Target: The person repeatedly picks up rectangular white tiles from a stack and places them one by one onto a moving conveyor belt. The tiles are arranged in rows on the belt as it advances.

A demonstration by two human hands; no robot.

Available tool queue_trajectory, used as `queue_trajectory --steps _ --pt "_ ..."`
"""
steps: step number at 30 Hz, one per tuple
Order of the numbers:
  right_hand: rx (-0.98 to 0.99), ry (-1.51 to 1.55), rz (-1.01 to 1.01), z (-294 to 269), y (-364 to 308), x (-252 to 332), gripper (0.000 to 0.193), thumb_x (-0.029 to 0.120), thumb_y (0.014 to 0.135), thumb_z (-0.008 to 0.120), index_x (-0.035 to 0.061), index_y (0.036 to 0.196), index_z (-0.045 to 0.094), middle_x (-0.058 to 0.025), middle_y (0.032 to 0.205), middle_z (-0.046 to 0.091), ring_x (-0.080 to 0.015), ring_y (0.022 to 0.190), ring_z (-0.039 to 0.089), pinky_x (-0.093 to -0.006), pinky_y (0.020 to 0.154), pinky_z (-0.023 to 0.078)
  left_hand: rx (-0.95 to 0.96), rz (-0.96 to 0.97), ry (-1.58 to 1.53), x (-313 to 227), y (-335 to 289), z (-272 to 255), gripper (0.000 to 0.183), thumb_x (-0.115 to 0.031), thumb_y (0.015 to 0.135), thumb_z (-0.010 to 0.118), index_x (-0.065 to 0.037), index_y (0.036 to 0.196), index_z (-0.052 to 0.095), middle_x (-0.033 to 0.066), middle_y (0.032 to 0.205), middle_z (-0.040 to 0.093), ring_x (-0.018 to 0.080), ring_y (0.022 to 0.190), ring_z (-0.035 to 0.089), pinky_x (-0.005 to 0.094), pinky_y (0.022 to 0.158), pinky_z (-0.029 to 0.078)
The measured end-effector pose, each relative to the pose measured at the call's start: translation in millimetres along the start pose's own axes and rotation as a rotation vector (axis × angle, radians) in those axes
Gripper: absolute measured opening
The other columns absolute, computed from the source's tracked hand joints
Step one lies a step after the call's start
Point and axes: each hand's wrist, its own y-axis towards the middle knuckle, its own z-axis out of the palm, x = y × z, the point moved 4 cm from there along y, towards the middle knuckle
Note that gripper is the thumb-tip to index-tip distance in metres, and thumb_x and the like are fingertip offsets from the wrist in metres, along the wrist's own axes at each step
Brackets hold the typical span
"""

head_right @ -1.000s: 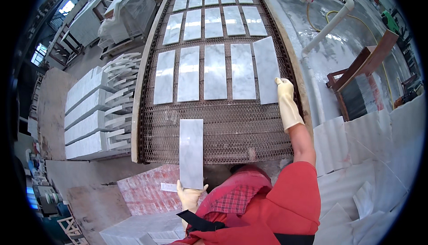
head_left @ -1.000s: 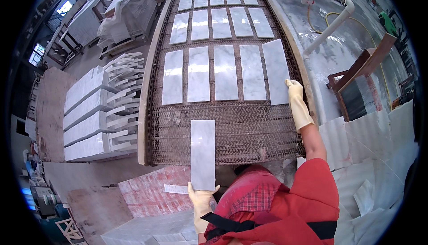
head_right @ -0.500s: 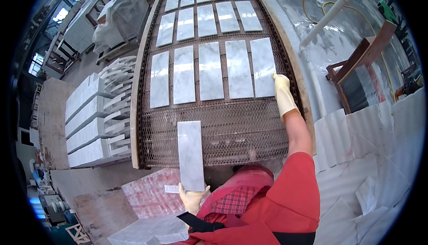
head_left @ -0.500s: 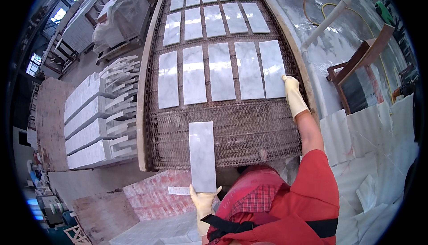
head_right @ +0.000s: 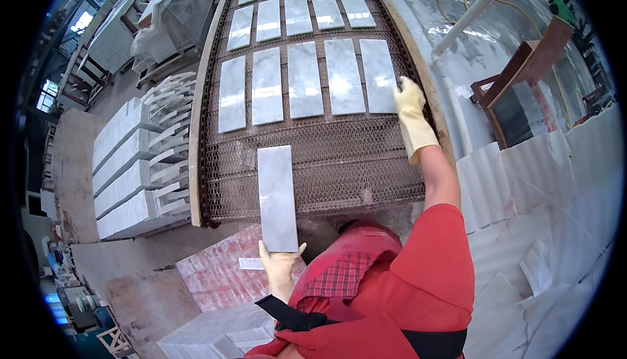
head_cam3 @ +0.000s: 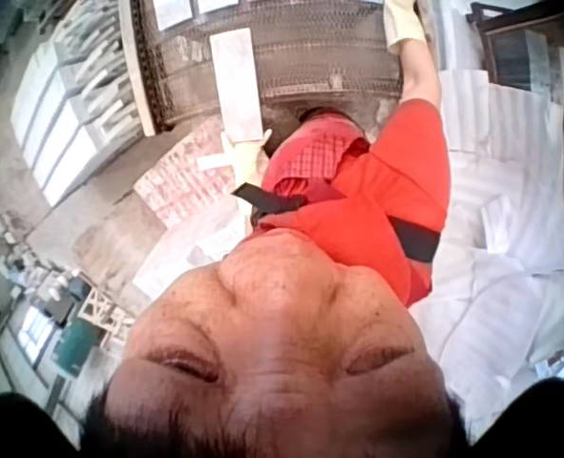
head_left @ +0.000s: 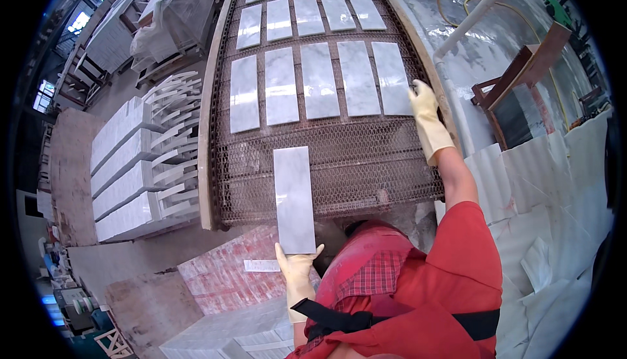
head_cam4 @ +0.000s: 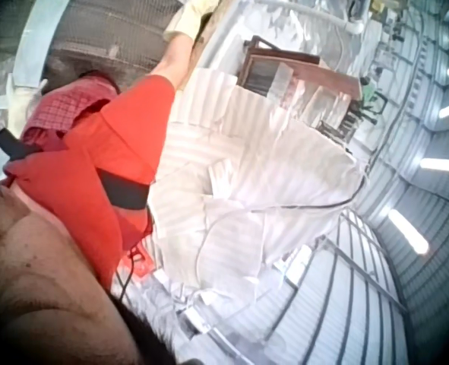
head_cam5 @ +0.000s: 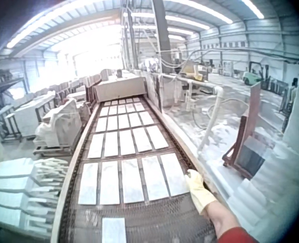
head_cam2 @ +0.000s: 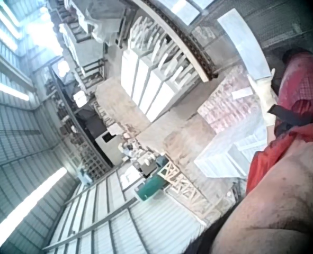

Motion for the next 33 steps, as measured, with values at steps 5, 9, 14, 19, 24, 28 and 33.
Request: queue_trajectory --steps 5,9,14,19,24,28,33 --pt "0.286 -0.47 -0.271 -0.3 -70.9 52.8 0.062 0.034 0.089 0.079 0.0097 0.142 0.058 -0.0142 0.124 0.067 -0.0332 0.114 0.064 -0.0445 0.099 0.05 0.032 -0.06 -0.058 -1.8 8.8 -3.6 0.07 -0.07 0.103 0.028 -0.026 0.155 0.045 0.005 0.158 0.047 0.0379 0.143 0.044 0.0829 0.105 0.029" --pt "0.242 -0.679 -0.355 2.8 -66.1 56.6 0.065 0.036 0.089 0.078 0.0139 0.146 0.055 -0.0143 0.129 0.065 -0.0326 0.117 0.061 -0.0459 0.095 0.048 0.011 -0.064 -0.058 -3.4 9.7 -3.1 0.07 -0.069 0.103 0.028 -0.026 0.156 0.044 0.0041 0.16 0.046 0.038 0.145 0.043 0.0837 0.107 0.025" --pt "0.273 -0.731 -0.437 10.9 -51.1 43.1 0.06 0.035 0.09 0.075 0.0135 0.143 0.058 -0.0173 0.127 0.066 -0.0336 0.115 0.062 -0.0485 0.095 0.046 -0.04 -0.055 -0.055 -3.8 5.9 0.9 0.07 -0.071 0.102 0.03 -0.027 0.154 0.046 0.0046 0.159 0.047 0.0364 0.144 0.043 0.0834 0.105 0.027" --pt "0.185 -0.764 -0.551 12.5 -53.3 35.8 0.055 0.029 0.091 0.071 0.0127 0.142 0.059 -0.0147 0.113 0.067 -0.0314 0.105 0.063 -0.0453 0.089 0.046 -0.001 -0.058 -0.053 -3.4 9.1 -5.7 0.071 -0.07 0.101 0.032 -0.025 0.154 0.046 0.0045 0.158 0.047 0.0364 0.143 0.044 0.0827 0.104 0.029" --pt "0.184 -0.798 -0.587 17.5 -49.4 33.1 0.046 0.023 0.099 0.06 0.0105 0.143 0.058 -0.0209 0.124 0.067 -0.0328 0.108 0.064 -0.0467 0.091 0.046 0.079 -0.061 -0.094 -2.2 8.8 -4.5 0.071 -0.07 0.102 0.032 -0.025 0.156 0.043 0.0046 0.16 0.045 0.037 0.144 0.042 0.0823 0.106 0.029" --pt "0.197 -0.807 -0.587 18.9 -48.0 29.5 0.045 0.019 0.1 0.056 0.0105 0.144 0.056 -0.0215 0.123 0.067 -0.033 0.108 0.065 -0.0454 0.089 0.046 0.068 -0.059 -0.089 -2.6 8.5 -1.4 0.071 -0.07 0.102 0.032 -0.026 0.156 0.044 0.0041 0.159 0.045 0.0353 0.145 0.042 0.0817 0.108 0.028" --pt "0.161 -0.757 -0.56 19.9 -50.8 24.4 0.041 0.015 0.1 0.055 0.0106 0.141 0.058 -0.0215 0.12 0.068 -0.0334 0.104 0.067 -0.0464 0.086 0.047 0.08 -0.065 -0.103 -3.0 4.4 6.0 0.073 -0.072 0.101 0.031 -0.026 0.157 0.043 0.0034 0.161 0.044 0.0339 0.147 0.039 0.0814 0.11 0.025"
